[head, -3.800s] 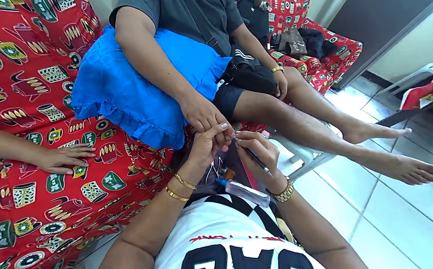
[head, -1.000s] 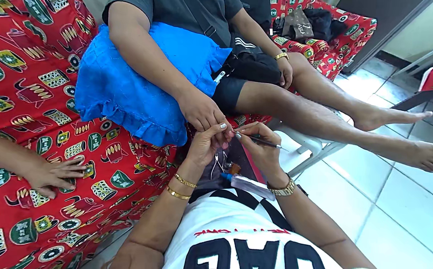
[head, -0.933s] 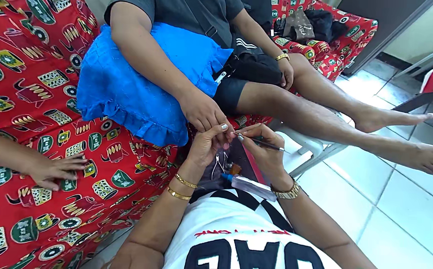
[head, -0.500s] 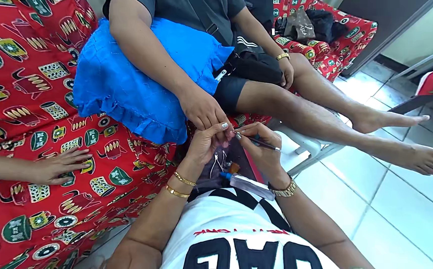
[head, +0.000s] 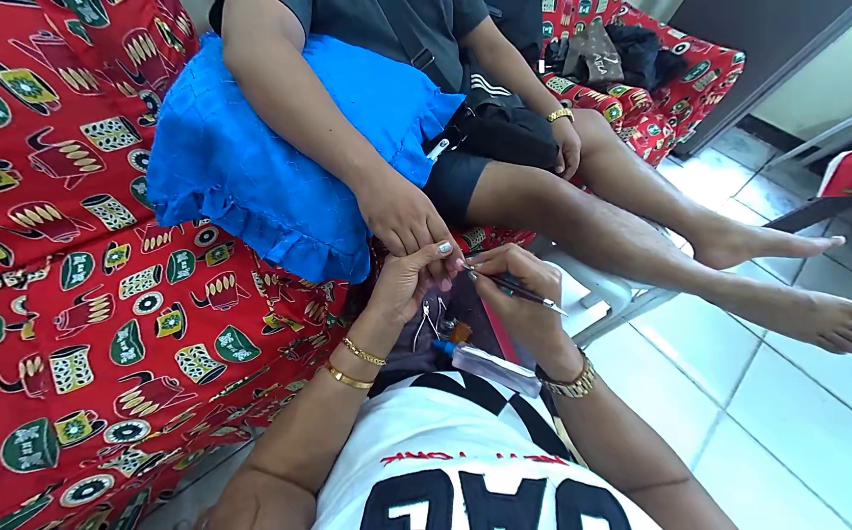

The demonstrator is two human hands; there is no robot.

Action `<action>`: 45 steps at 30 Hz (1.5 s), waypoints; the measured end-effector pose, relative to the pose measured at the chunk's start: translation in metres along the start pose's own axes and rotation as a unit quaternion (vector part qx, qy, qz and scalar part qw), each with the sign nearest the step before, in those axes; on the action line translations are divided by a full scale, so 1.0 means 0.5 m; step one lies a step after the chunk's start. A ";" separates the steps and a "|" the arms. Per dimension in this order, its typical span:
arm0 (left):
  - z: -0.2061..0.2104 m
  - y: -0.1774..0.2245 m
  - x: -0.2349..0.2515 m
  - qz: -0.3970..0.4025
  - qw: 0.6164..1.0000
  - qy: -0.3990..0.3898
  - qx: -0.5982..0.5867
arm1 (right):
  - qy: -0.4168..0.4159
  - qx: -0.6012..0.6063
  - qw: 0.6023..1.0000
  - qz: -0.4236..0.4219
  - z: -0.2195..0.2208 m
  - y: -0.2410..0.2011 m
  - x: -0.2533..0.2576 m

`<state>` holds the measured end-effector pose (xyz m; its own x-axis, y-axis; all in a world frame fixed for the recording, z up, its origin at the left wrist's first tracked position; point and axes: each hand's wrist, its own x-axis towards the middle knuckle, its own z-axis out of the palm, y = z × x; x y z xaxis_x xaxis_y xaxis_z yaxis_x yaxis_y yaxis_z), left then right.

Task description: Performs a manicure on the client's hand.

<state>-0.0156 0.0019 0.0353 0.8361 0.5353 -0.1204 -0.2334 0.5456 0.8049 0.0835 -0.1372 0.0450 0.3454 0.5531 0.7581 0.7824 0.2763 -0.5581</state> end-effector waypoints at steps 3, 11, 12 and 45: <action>0.002 -0.004 0.004 -0.004 1.000 0.009 -0.005 | 0.003 -0.008 1.000 0.002 0.005 0.010 0.001; 0.003 -0.003 0.004 -0.001 1.000 0.005 0.006 | -0.018 -0.026 0.999 -0.001 -0.002 0.007 0.011; 0.004 -0.003 0.005 -0.001 1.000 0.005 0.009 | -0.019 -0.024 1.000 -0.001 -0.002 0.010 0.012; 0.014 0.004 -0.004 0.002 0.999 0.010 0.032 | -0.078 -0.123 0.987 -0.067 -0.018 -0.007 0.027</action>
<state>-0.0145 -0.0026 0.0413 0.8252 0.5501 -0.1282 -0.2038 0.5015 0.8408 0.0900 -0.1382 0.0602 0.1615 0.6438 0.7480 0.9245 0.1665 -0.3430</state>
